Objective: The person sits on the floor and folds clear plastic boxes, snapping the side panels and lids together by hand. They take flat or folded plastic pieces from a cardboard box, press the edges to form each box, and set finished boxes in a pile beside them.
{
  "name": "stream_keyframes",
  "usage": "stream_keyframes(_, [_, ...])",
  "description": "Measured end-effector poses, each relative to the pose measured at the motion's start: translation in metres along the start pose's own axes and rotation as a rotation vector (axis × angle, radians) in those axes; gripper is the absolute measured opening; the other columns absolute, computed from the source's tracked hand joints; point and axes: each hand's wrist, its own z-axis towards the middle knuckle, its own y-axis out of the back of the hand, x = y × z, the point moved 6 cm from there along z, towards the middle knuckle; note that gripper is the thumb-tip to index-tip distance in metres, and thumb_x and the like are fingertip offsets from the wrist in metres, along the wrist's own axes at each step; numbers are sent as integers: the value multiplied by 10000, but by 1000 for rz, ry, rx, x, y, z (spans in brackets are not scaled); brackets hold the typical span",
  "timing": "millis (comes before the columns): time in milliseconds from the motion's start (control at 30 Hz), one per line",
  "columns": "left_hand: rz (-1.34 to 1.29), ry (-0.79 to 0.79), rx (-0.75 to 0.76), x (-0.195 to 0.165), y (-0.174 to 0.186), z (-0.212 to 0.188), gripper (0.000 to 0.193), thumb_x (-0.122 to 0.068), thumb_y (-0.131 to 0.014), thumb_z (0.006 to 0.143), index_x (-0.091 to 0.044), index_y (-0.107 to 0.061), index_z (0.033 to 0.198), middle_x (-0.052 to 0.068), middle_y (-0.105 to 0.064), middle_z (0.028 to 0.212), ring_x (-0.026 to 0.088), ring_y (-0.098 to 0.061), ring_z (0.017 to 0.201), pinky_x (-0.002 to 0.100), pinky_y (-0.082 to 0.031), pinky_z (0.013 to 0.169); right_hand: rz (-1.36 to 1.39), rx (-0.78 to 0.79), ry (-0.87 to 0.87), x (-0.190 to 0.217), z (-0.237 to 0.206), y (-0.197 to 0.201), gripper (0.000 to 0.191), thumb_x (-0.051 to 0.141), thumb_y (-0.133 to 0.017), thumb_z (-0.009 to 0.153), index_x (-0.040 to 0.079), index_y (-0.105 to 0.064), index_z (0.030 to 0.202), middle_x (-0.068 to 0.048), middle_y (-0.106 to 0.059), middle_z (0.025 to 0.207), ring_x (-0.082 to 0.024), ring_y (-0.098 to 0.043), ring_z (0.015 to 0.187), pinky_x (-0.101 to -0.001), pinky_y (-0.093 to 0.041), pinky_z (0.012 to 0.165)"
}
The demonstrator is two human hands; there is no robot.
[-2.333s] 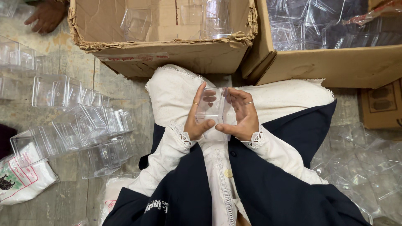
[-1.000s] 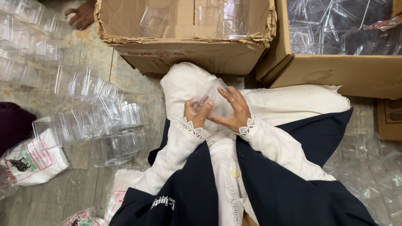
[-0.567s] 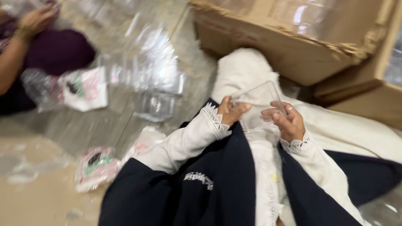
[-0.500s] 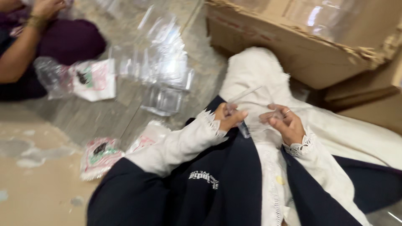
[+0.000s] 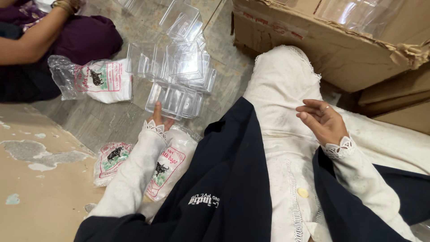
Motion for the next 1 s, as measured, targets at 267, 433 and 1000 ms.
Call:
stream_keyframes(267, [-35, 81, 3, 19, 1, -25, 1137, -859, -456, 765, -156, -167, 1610, 191, -278, 1614, 398, -428, 1407, 505, -424, 1095, 98, 268, -128, -5, 112, -94, 630, 453, -500, 1012, -22, -484, 1424, -208, -641, 1323, -300, -646, 1205, -398, -539, 1000])
stream_keyframes(433, [-465, 402, 139, 79, -28, -20, 1202, -928, -404, 741, -132, -148, 1605, 243, -309, 1598, 477, -413, 1397, 578, -389, 1111, 392, 258, -541, -61, 218, -207, 990, 724, -499, 908, 75, -213, 1599, -289, -324, 1612, -490, -486, 1361, -567, -475, 1058])
stream_keyframes(1000, [-783, 294, 315, 39, -66, 84, 819, -599, -490, 919, -38, -356, 1501, 257, -437, 1505, 583, -419, 1328, 726, -325, 1111, 371, 449, -812, -123, 294, -346, 1080, 983, -199, 704, 424, 11, 1604, -211, -146, 1688, -663, -306, 1378, -664, -363, 1063])
